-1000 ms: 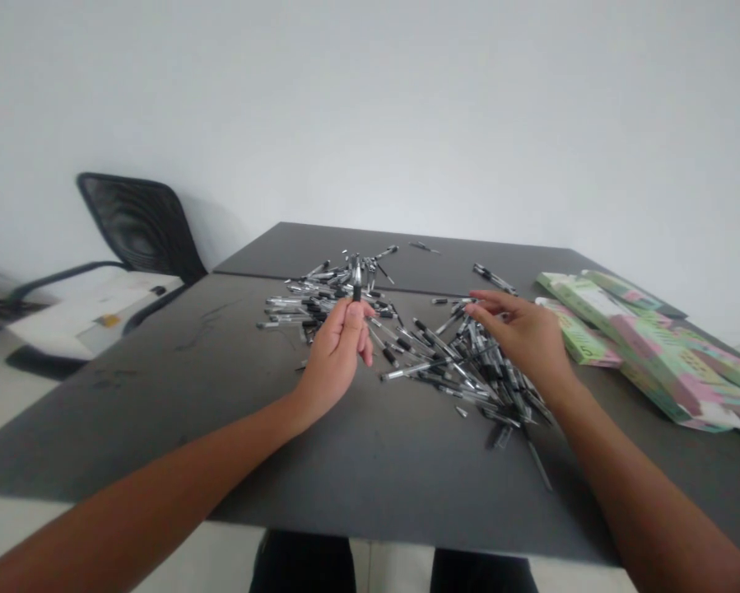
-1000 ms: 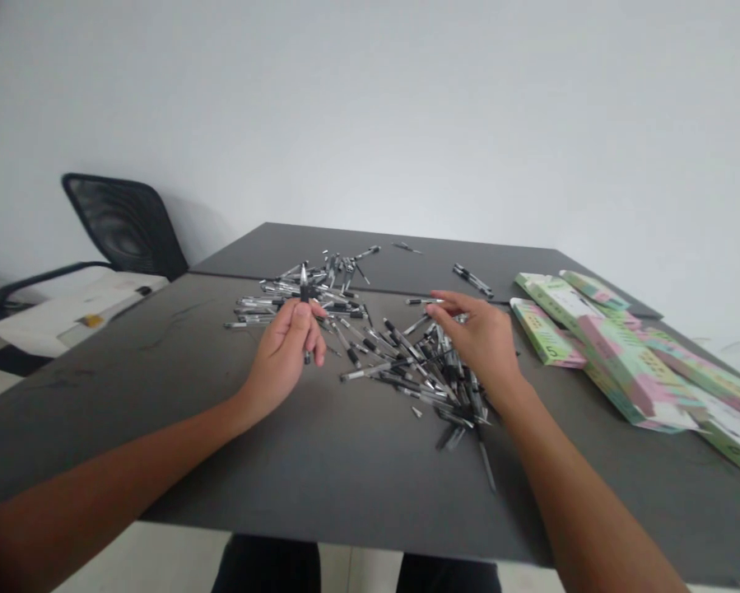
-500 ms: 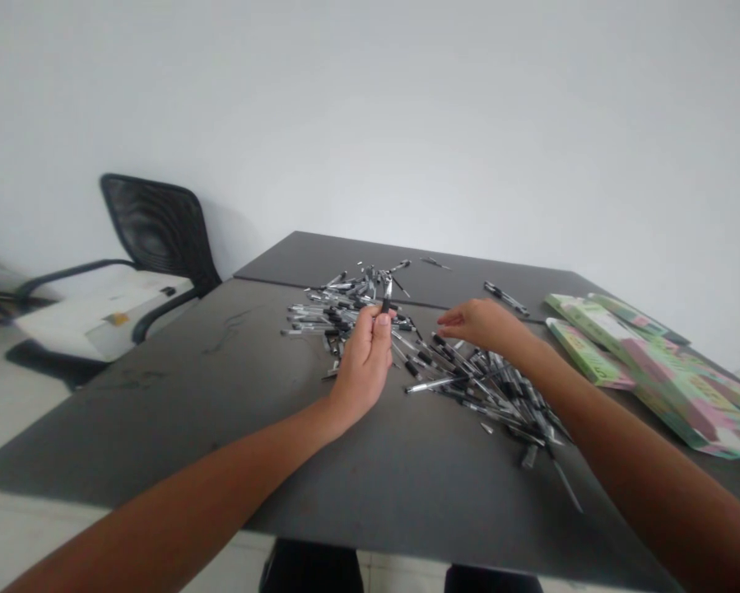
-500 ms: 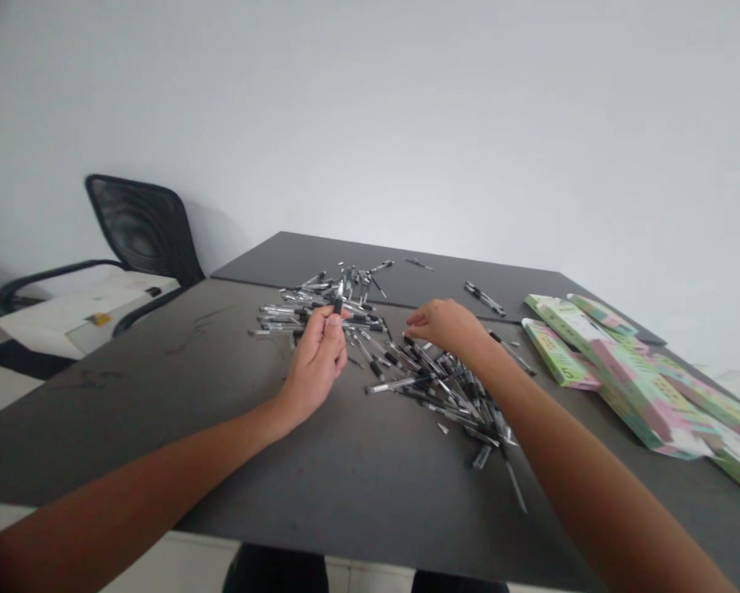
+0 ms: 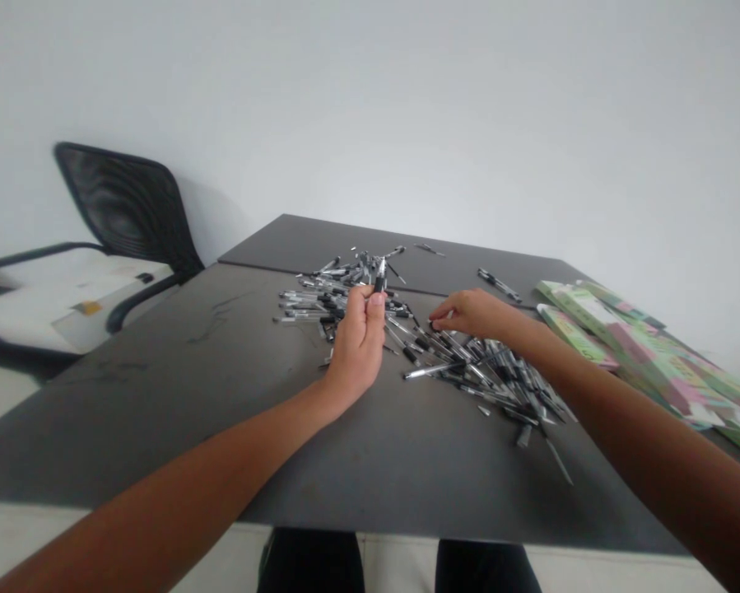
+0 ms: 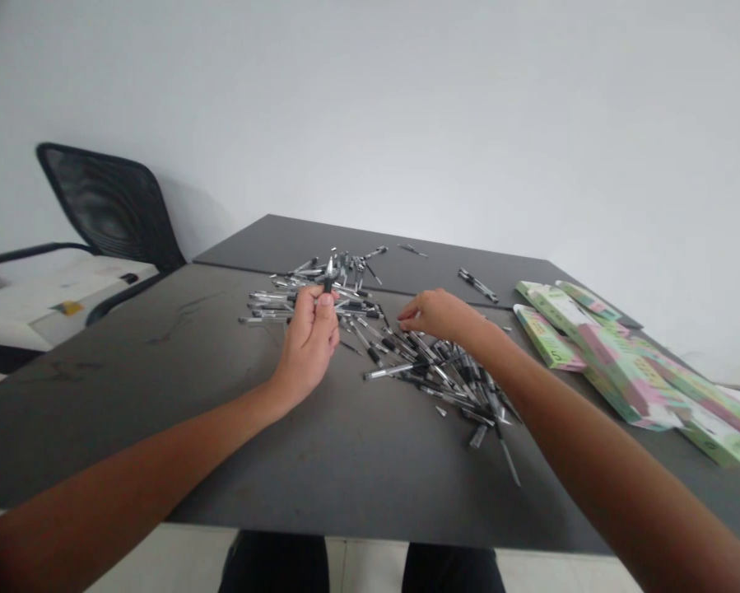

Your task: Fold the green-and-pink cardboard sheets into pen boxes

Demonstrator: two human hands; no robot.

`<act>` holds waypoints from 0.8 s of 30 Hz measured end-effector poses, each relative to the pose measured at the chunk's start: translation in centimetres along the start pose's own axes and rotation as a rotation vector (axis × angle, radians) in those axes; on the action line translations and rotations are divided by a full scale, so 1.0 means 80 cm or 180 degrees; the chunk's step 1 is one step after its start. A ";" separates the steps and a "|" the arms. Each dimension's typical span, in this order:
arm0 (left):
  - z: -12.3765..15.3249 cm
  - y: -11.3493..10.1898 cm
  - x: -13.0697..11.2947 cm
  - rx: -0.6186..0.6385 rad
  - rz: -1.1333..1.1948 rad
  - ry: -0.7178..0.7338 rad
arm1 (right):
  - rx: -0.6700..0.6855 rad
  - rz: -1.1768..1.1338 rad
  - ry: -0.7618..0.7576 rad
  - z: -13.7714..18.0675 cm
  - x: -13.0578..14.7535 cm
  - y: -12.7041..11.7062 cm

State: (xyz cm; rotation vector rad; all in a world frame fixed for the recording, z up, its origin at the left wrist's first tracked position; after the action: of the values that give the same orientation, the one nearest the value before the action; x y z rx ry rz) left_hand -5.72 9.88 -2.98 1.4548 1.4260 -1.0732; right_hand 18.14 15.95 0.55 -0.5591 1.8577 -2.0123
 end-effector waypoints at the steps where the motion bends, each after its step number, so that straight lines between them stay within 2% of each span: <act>1: 0.000 0.000 0.001 0.0004 -0.0013 0.0001 | -0.0025 0.0012 -0.0029 -0.006 0.002 -0.001; 9: 0.000 -0.001 0.004 -0.0005 -0.0137 -0.0027 | -0.0164 0.0031 -0.0176 -0.059 0.018 0.008; 16: 0.001 -0.002 0.001 -0.0003 -0.0175 -0.0059 | -0.0209 0.0004 -0.0262 -0.070 0.019 0.016; 24: 0.001 -0.003 0.003 -0.0034 -0.0168 -0.0064 | -0.0167 0.0001 -0.0397 -0.077 0.017 0.012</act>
State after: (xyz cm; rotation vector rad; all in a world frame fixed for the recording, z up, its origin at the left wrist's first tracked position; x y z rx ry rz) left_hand -5.93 9.93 -3.25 1.4022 1.4610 -1.1082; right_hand 13.82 20.48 -0.73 -0.6827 1.8401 -1.8877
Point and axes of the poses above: each hand's wrist, its own z-axis away from the middle knuckle, its own y-axis out of the palm, x = y × z, the point moved 5 cm from there along -z, towards the middle knuckle, and after that the axes turned 10 degrees about -y, right-handed, at the moved point
